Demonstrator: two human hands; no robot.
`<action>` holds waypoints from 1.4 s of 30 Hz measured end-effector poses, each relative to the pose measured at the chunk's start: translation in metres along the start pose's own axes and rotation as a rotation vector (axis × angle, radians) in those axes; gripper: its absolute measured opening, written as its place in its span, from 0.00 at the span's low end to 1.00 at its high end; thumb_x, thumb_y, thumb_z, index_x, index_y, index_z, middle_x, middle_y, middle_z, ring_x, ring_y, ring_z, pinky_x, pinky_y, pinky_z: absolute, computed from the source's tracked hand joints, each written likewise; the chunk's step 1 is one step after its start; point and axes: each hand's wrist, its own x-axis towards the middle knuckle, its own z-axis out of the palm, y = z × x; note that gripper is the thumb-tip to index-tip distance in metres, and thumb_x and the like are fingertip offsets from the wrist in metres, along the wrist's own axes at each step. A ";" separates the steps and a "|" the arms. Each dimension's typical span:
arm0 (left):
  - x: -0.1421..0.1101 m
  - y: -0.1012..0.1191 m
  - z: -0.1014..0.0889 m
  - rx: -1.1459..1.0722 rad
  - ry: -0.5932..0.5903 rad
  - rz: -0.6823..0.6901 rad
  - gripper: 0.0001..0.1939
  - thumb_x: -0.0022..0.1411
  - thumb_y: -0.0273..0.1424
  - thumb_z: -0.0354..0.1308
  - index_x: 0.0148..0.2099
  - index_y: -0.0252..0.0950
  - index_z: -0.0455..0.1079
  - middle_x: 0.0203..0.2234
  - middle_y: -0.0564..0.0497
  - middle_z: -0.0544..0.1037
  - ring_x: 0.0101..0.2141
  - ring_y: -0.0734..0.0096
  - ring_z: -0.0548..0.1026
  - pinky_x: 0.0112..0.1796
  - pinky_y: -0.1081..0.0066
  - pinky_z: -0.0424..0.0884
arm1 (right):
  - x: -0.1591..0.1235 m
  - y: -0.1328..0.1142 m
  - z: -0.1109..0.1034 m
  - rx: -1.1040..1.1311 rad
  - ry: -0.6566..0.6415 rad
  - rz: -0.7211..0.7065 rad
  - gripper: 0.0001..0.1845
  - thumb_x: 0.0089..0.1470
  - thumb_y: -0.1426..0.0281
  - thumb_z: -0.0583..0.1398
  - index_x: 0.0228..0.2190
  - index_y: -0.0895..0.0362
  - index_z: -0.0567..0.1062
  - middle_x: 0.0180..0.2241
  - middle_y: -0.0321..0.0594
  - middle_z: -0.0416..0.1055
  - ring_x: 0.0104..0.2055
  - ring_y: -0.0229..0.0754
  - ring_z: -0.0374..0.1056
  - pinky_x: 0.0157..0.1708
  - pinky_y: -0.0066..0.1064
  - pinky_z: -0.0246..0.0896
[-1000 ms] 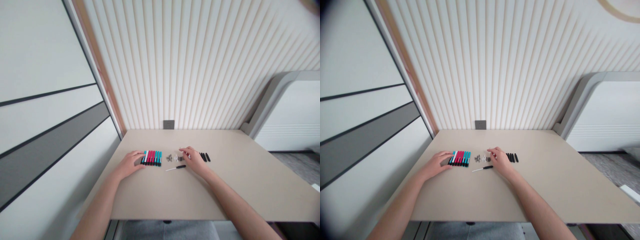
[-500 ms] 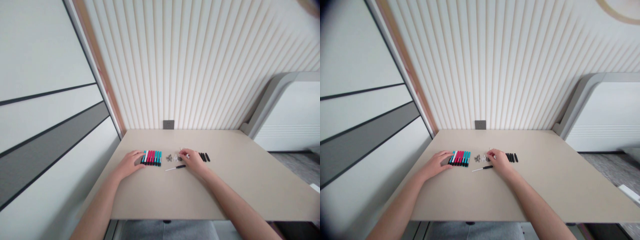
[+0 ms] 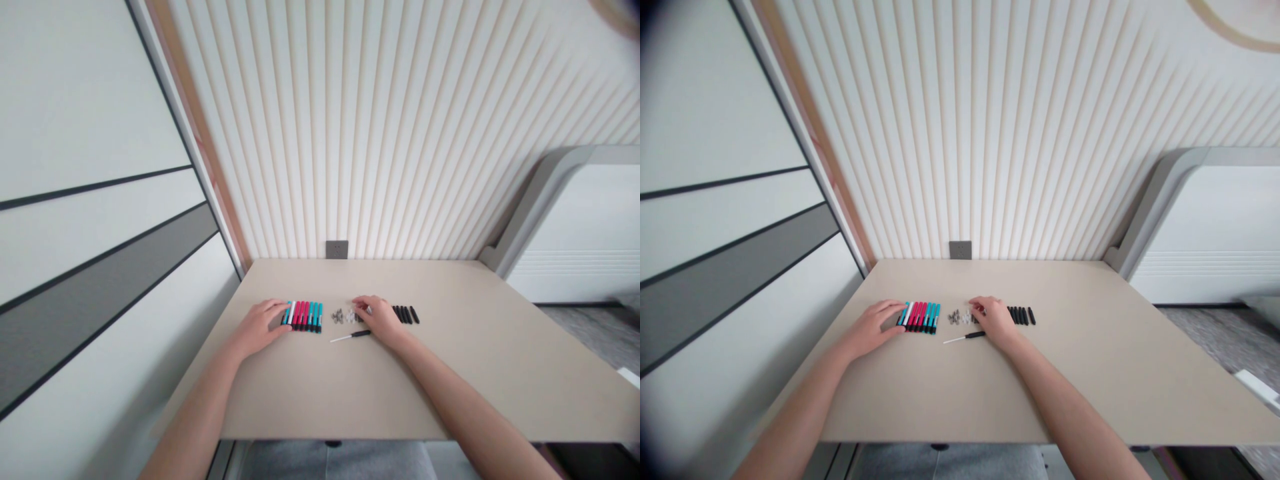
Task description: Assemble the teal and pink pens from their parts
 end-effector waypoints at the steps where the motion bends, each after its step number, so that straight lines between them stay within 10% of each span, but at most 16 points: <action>1: 0.001 0.004 -0.001 0.008 0.034 0.014 0.20 0.65 0.42 0.53 0.56 0.42 0.67 0.51 0.46 0.72 0.51 0.58 0.69 0.53 0.59 0.64 | 0.001 0.000 0.000 -0.012 -0.003 0.004 0.12 0.57 0.70 0.58 0.42 0.54 0.77 0.35 0.41 0.77 0.38 0.43 0.72 0.43 0.35 0.63; 6: 0.012 0.039 -0.002 0.045 0.149 0.110 0.15 0.68 0.38 0.49 0.51 0.40 0.69 0.45 0.46 0.74 0.48 0.60 0.70 0.51 0.58 0.64 | 0.002 -0.002 0.002 -0.049 -0.032 0.003 0.14 0.56 0.72 0.59 0.44 0.53 0.76 0.33 0.38 0.77 0.38 0.42 0.72 0.46 0.34 0.61; 15: 0.020 0.095 0.012 0.075 -0.011 0.364 0.09 0.68 0.33 0.51 0.44 0.38 0.72 0.40 0.47 0.74 0.45 0.62 0.70 0.49 0.58 0.63 | 0.000 -0.001 0.000 -0.069 -0.062 -0.014 0.16 0.55 0.73 0.59 0.46 0.53 0.75 0.35 0.39 0.77 0.42 0.43 0.70 0.48 0.36 0.59; 42: 0.021 0.091 0.026 0.133 -0.002 0.393 0.07 0.67 0.32 0.54 0.37 0.36 0.71 0.34 0.50 0.74 0.39 0.65 0.70 0.43 0.63 0.63 | -0.024 -0.034 -0.024 -0.148 -0.283 -0.332 0.08 0.59 0.71 0.57 0.35 0.55 0.77 0.33 0.41 0.75 0.39 0.43 0.68 0.42 0.32 0.59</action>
